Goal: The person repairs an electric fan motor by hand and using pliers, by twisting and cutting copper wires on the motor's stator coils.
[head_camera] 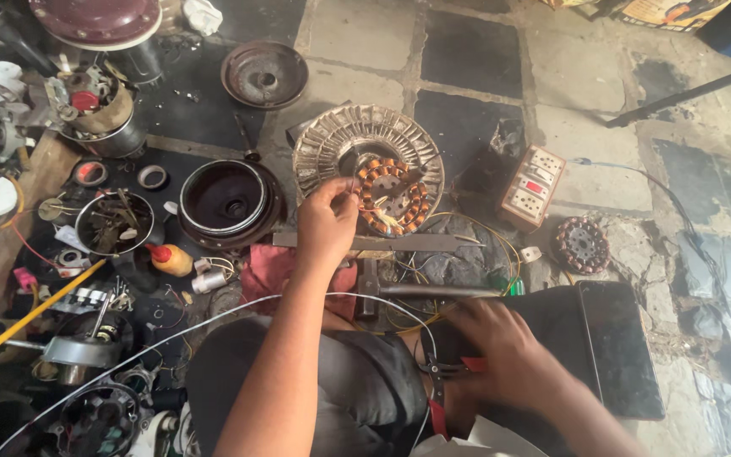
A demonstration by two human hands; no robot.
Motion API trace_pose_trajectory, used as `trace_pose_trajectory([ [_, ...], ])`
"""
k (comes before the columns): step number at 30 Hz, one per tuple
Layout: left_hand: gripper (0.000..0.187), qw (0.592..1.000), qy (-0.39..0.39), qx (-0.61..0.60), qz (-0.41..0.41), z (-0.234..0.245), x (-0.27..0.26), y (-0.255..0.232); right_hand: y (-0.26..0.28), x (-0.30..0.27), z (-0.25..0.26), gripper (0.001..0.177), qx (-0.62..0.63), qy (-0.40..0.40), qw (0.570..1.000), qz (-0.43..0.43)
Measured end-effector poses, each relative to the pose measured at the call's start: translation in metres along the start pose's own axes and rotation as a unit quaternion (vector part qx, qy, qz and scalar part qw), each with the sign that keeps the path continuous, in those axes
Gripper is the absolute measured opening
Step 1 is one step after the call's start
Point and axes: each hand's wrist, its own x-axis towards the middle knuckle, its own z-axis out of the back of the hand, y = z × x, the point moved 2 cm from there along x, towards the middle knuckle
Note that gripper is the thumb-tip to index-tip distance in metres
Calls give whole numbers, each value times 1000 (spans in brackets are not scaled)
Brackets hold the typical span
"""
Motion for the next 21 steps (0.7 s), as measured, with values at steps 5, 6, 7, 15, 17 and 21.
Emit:
trace_pose_trajectory([
  [5, 10, 996, -5, -28, 83, -9, 0, 14, 24, -45, -48, 133, -103, 133, 975, -142],
  [6, 10, 996, -6, -28, 82, -11, 0, 16, 25, -45, -56, 132, -106, 103, 981, -127],
  [7, 8, 989, -8, -103, 103, -13, -2, 19, 23, -47, -62, 132, -107, 101, 981, -126],
  [15, 10, 968, -4, -171, 185, -5, 0, 32, -6, -62, -106, 85, -152, 56, 979, -123],
  [17, 14, 965, 0, -187, 185, -5, 1, 35, -16, -65, -118, 84, -182, 50, 970, -151],
  [21, 16, 959, 8, -204, 199, -3, 3, 36, -32, -72, -135, 76, -291, -2, 944, -158],
])
